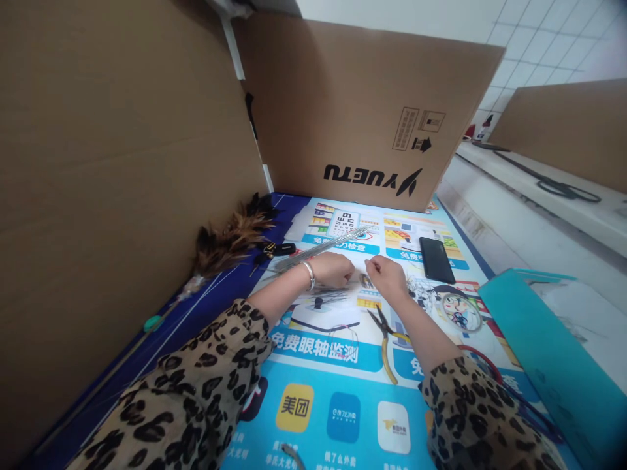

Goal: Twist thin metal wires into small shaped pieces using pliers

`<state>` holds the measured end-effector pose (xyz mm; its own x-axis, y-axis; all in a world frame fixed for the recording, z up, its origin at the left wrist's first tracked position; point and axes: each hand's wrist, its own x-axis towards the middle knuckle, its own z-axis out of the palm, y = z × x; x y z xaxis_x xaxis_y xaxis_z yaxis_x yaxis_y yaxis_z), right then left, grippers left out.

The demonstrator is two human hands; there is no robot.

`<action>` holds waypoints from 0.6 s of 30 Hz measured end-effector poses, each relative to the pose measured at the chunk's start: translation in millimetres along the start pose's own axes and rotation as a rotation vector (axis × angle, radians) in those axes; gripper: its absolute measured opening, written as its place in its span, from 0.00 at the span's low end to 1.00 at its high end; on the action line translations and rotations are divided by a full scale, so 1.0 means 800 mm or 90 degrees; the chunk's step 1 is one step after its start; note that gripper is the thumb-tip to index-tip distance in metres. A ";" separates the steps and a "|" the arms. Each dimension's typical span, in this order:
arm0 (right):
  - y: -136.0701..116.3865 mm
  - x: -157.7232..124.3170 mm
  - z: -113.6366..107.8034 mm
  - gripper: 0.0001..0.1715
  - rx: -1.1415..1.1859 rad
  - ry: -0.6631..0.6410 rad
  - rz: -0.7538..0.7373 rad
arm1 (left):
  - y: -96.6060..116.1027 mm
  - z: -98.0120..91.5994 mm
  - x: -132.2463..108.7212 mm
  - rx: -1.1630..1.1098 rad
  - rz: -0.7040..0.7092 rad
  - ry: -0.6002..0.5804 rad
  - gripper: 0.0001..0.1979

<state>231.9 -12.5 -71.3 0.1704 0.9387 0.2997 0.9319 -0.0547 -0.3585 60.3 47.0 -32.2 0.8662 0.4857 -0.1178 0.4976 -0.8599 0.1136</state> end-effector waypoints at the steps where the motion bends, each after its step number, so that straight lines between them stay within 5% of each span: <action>1: -0.001 0.000 0.000 0.17 0.020 0.003 -0.028 | -0.002 -0.002 -0.001 -0.014 0.002 0.007 0.10; 9: -0.007 -0.005 -0.003 0.11 0.131 -0.071 -0.228 | -0.022 -0.009 -0.001 -0.123 0.028 0.037 0.10; 18: -0.008 -0.006 -0.001 0.11 0.087 -0.045 -0.221 | -0.018 -0.002 0.002 -0.032 -0.027 0.037 0.11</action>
<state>225.1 -17.0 -69.8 -0.1757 0.9149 0.3635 0.8784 0.3124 -0.3616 54.6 60.6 -32.7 0.8451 0.5306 -0.0661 0.5339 -0.8305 0.1590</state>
